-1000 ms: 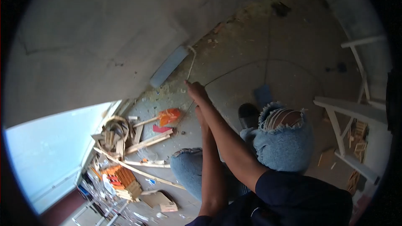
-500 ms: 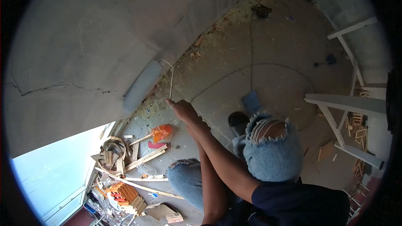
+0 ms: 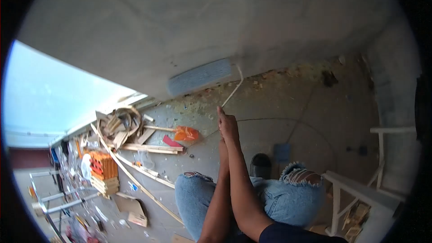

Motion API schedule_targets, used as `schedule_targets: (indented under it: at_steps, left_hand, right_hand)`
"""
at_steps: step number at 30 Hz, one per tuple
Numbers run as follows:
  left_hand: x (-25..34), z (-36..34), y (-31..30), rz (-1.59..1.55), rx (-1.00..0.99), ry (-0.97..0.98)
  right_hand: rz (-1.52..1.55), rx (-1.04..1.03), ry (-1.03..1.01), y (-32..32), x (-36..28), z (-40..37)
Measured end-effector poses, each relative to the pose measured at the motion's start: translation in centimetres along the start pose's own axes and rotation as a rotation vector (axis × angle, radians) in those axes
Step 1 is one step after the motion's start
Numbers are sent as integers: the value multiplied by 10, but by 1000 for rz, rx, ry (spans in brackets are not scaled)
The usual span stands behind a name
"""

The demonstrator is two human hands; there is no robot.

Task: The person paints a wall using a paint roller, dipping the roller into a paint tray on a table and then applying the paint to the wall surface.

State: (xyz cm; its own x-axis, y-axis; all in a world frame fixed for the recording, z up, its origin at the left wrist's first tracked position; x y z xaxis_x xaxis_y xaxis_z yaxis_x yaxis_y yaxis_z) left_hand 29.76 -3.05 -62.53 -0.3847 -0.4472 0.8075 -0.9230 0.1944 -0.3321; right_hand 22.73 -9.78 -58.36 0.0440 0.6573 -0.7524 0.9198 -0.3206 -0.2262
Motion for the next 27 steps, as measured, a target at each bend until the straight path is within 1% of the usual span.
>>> schedule_targets:
  at_steps: [2,5,8,11,14,16,17,20,23,26,27]
  left_hand:
    - [-2,-1,-6,-20,28,-6]
    - [-1,-6,-15,-58,58,0]
    - [-8,-8,-16,-66,47,15]
    - [-31,6,-5,-64,-39,19]
    - [2,-19,-23,-137,78,-131]
    - [-16,-4,-23,-148,115,-109]
    - [-22,-5,-23,-147,127,-100]
    - [-25,-1,-17,-55,63,-129]
    - [-16,-2,-22,-28,20,-121]
    - [-11,-11,-21,-12,99,-167]
    - [-13,-7,-22,-36,96,-153]
  right_hand:
    - [-10,113,-67,11,8,6]
    - [-37,162,-53,12,23,15]
    - [-39,130,180,25,68,41]
    - [136,127,288,26,46,20]
    - [177,34,269,22,22,-7]
    - [273,-10,265,30,11,-9]
    - [327,-26,270,32,18,-7]
    - [275,-2,328,34,42,8]
    - [289,-34,372,37,38,8]
    - [319,-134,309,25,14,-12]
    - [320,-109,287,28,12,-10]
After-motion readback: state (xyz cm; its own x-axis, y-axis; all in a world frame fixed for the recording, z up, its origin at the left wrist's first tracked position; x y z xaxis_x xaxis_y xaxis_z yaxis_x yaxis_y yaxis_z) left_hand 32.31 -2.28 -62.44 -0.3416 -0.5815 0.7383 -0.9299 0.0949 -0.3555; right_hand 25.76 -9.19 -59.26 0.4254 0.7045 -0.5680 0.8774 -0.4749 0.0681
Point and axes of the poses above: each hand's wrist, its own z-axis towards the middle knuckle, its own y-axis out of the palm, x = y × z, the point moved 5 cm from there along z, towards the middle knuckle, and after that the axes turned 3 degrees about x, right-handed, at the moved point
